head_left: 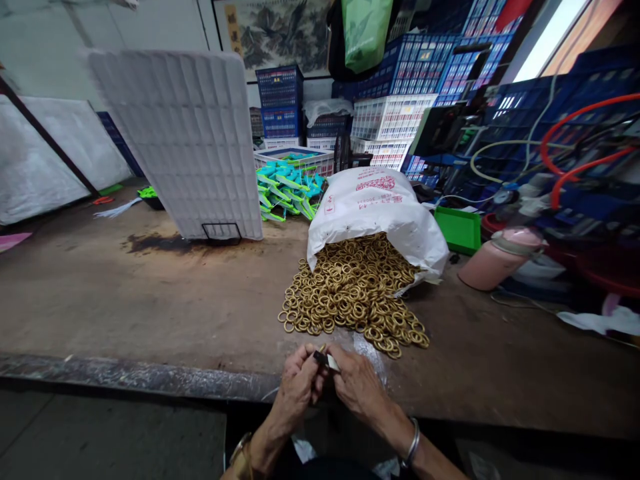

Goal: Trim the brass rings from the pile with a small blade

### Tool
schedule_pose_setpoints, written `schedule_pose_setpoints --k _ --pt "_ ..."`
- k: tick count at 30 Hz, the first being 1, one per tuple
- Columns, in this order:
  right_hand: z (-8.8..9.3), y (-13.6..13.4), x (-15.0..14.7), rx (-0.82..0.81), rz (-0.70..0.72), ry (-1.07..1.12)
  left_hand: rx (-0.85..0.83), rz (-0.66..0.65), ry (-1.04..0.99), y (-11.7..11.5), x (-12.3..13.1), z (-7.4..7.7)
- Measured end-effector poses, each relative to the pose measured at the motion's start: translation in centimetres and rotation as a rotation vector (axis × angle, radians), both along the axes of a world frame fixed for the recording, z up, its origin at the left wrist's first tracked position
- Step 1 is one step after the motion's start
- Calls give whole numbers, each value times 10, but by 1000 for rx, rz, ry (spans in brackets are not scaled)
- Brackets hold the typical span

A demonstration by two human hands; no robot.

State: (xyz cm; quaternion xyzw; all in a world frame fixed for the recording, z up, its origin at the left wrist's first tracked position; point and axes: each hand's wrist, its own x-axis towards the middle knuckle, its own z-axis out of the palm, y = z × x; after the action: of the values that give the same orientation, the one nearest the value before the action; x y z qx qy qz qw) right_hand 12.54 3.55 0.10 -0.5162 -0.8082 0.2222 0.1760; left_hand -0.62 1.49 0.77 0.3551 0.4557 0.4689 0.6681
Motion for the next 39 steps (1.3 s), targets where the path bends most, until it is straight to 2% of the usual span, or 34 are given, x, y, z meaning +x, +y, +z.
schedule_pose_setpoints --k 6,16,26,33,39 --pt "1 0 -1 1 -47 -47 24 -23 37 0 -2 0" --pt "5 -1 -3 12 -39 -89 5 -11 97 2 -3 5" --pt "1 -2 -4 45 -41 -121 7 -2 54 3 -5 6" --pt "4 -2 -7 29 -83 -164 1 -34 96 4 -9 1" --pt "7 -4 -10 4 -93 -257 26 -78 152 4 -12 5"
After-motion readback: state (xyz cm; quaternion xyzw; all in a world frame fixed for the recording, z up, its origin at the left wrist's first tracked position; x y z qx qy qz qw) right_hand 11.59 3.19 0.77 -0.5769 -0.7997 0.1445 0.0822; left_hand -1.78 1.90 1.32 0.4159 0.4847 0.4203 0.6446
